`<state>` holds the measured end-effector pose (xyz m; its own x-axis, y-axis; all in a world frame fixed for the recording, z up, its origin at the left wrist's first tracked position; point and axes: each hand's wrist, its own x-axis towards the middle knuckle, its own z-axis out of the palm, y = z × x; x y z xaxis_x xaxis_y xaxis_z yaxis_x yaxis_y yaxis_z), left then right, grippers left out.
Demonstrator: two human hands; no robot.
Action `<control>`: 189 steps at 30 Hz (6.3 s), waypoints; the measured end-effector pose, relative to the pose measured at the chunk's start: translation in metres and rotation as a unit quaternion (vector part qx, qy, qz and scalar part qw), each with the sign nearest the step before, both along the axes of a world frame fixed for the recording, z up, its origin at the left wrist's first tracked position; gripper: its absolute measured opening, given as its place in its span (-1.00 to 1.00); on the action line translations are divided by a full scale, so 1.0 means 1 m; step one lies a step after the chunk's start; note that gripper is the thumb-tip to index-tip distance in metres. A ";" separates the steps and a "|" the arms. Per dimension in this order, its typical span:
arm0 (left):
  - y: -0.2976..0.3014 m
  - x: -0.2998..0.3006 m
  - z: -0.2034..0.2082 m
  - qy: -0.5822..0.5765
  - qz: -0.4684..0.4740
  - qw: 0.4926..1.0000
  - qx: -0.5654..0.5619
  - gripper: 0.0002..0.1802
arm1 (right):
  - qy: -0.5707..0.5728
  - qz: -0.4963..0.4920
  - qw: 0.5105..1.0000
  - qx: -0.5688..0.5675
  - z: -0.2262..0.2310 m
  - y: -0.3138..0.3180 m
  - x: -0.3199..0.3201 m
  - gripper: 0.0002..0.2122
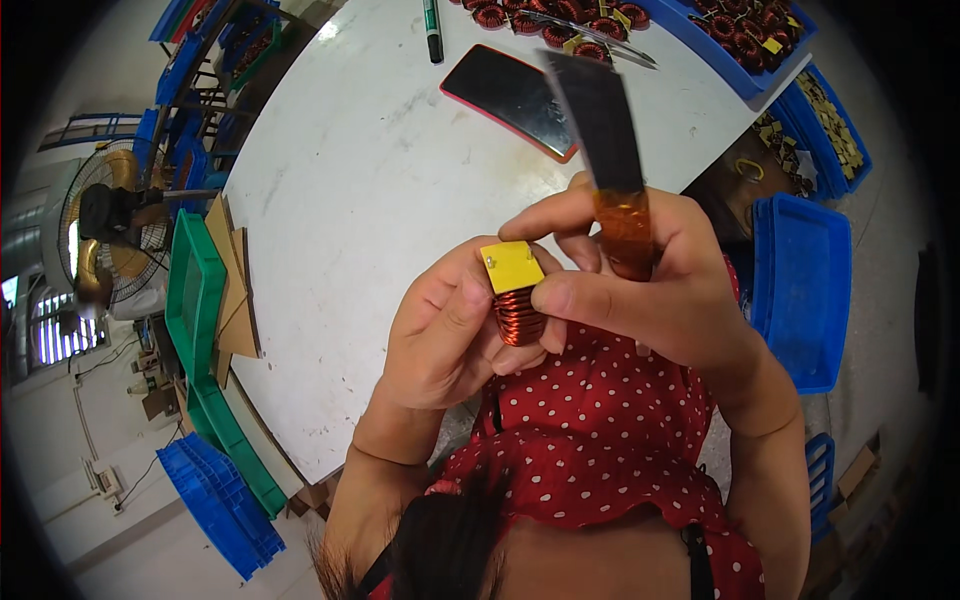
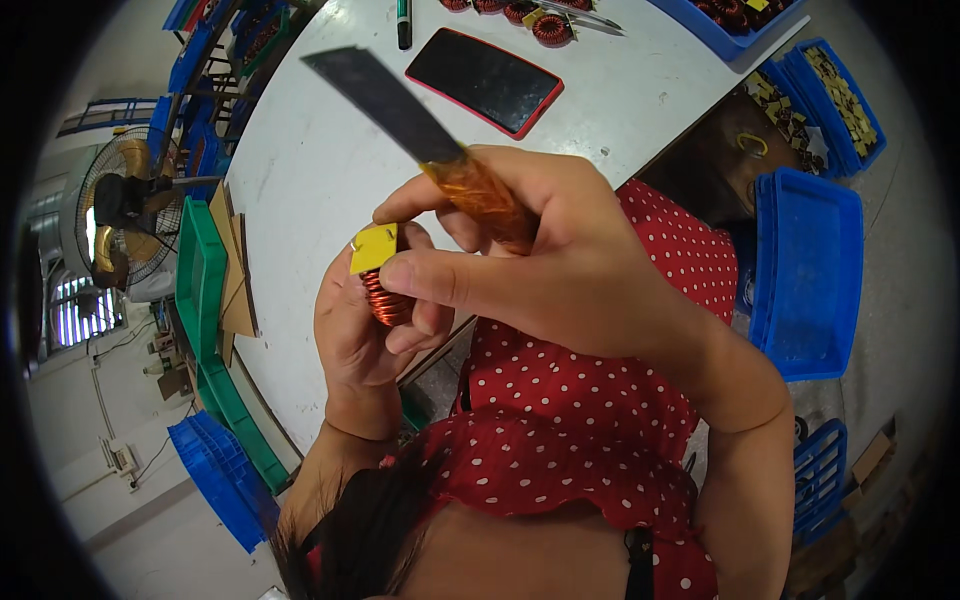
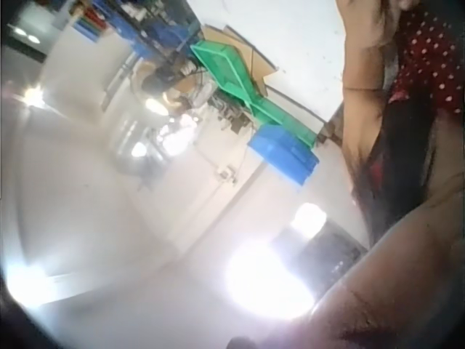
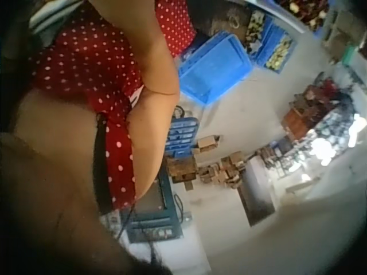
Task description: Applying yellow insulation tape to toroidal copper coils and organizing them into sorting trays.
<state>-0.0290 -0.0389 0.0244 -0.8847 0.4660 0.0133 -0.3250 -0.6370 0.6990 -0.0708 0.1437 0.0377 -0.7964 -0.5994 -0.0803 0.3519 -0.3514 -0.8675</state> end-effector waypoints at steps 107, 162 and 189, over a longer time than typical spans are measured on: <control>0.014 0.020 0.013 0.099 0.188 0.963 -0.165 -0.46 | 0.427 -0.293 0.707 0.481 -0.018 0.027 -0.037 -0.87; 0.019 0.025 0.016 -0.092 -0.039 0.985 0.138 -0.22 | 0.450 -0.334 0.641 0.524 -0.015 0.019 -0.038 -0.84; 0.016 0.015 0.011 -0.184 -0.033 0.962 0.201 -0.21 | 0.570 -0.115 0.685 0.438 -0.019 0.030 -0.013 -0.86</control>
<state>-0.0142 -0.0228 0.0358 -0.8328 0.5436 -0.1044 -0.5520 -0.8015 0.2300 -0.0837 0.1737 0.0185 -0.7070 -0.5664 0.4235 -0.7069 0.5486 -0.4464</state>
